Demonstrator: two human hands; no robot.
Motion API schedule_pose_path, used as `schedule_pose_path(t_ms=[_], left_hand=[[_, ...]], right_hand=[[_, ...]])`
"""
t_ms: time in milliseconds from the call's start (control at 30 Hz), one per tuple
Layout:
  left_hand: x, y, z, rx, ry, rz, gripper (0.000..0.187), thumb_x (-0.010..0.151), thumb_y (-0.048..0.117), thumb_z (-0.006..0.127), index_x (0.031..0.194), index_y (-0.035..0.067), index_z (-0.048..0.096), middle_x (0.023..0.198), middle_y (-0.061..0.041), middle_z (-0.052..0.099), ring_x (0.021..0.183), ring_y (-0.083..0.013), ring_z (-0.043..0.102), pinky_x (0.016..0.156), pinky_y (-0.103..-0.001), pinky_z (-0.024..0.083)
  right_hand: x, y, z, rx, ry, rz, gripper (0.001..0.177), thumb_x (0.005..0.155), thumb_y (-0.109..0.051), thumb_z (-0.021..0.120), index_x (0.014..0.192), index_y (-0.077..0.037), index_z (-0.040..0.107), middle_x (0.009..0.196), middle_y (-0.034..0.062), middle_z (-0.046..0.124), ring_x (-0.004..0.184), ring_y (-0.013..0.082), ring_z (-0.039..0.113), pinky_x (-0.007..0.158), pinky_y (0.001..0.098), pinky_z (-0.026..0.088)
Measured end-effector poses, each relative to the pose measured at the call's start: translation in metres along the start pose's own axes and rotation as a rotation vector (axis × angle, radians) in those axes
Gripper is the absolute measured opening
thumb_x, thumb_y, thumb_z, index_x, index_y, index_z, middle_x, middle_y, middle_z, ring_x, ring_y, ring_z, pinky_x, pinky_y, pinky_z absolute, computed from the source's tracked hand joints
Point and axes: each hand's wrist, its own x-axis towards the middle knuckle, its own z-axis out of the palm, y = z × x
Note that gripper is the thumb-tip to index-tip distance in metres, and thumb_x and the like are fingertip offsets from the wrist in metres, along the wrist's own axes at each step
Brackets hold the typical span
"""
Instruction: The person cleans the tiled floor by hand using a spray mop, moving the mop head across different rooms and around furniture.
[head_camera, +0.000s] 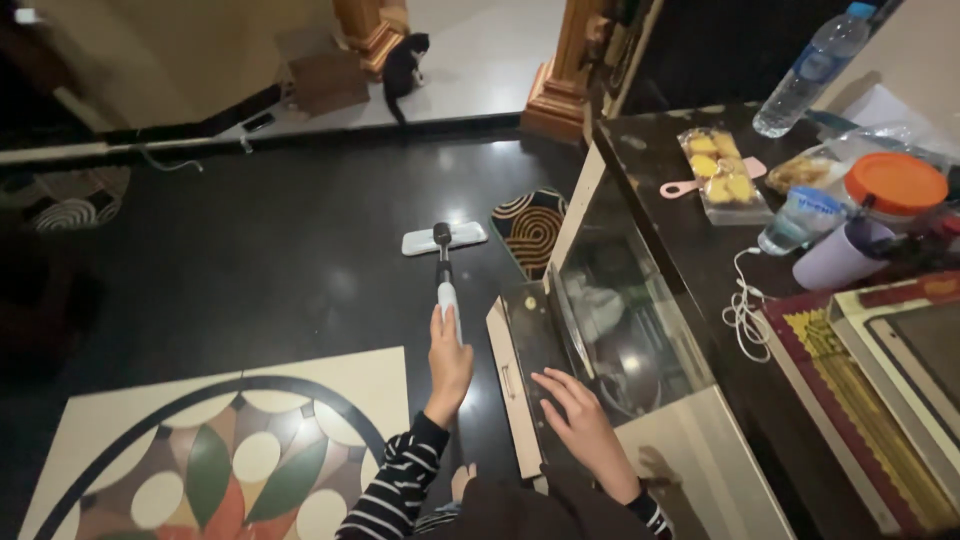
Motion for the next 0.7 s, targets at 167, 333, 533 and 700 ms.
schedule_pose_path(t_ms=[167, 333, 533, 700], left_hand=[[0.074, -0.016, 0.038, 0.023, -0.011, 0.103, 0.077, 0.074, -0.009, 0.055, 0.149, 0.0, 0.043, 0.158, -0.028, 0.034, 0.137, -0.0476, 0.045, 0.108, -0.045, 0.046], [0.139, -0.054, 0.077, 0.081, -0.014, 0.105, 0.076, 0.077, -0.01, 0.054, 0.151, 0.002, 0.041, 0.159, -0.028, 0.034, 0.138, -0.0472, 0.045, 0.109, -0.047, 0.044], [0.212, -0.073, 0.095, 0.113, 0.032, 0.143, 0.074, 0.078, -0.009, 0.056, 0.15, 0.001, 0.041, 0.156, -0.029, 0.036, 0.139, -0.0486, 0.043, 0.112, -0.049, 0.041], [0.245, -0.088, 0.099, 0.152, 0.008, 0.116, 0.074, 0.079, -0.009, 0.057, 0.15, 0.005, 0.042, 0.158, -0.027, 0.036, 0.14, -0.0454, 0.044, 0.111, -0.048, 0.043]], right_hand=[[0.046, 0.004, 0.016, -0.079, 0.067, 0.022, 0.043, 0.091, -0.017, 0.067, 0.133, -0.014, 0.064, 0.14, 0.0122, 0.059, 0.123, 0.0349, 0.058, 0.103, 0.0431, 0.046], [0.112, 0.012, 0.029, -0.327, 0.173, -0.042, 0.051, 0.092, -0.02, 0.066, 0.141, -0.014, 0.057, 0.145, 0.0135, 0.053, 0.136, 0.0371, 0.048, 0.112, 0.0543, 0.036], [0.216, 0.032, 0.056, -0.435, 0.126, -0.112, 0.055, 0.093, -0.023, 0.067, 0.146, -0.017, 0.053, 0.15, 0.0134, 0.048, 0.142, 0.0362, 0.041, 0.114, 0.062, 0.032], [0.247, 0.024, 0.075, -0.432, 0.137, -0.157, 0.055, 0.092, -0.024, 0.067, 0.146, -0.018, 0.054, 0.152, 0.0125, 0.047, 0.144, 0.0352, 0.04, 0.113, 0.0641, 0.03]])
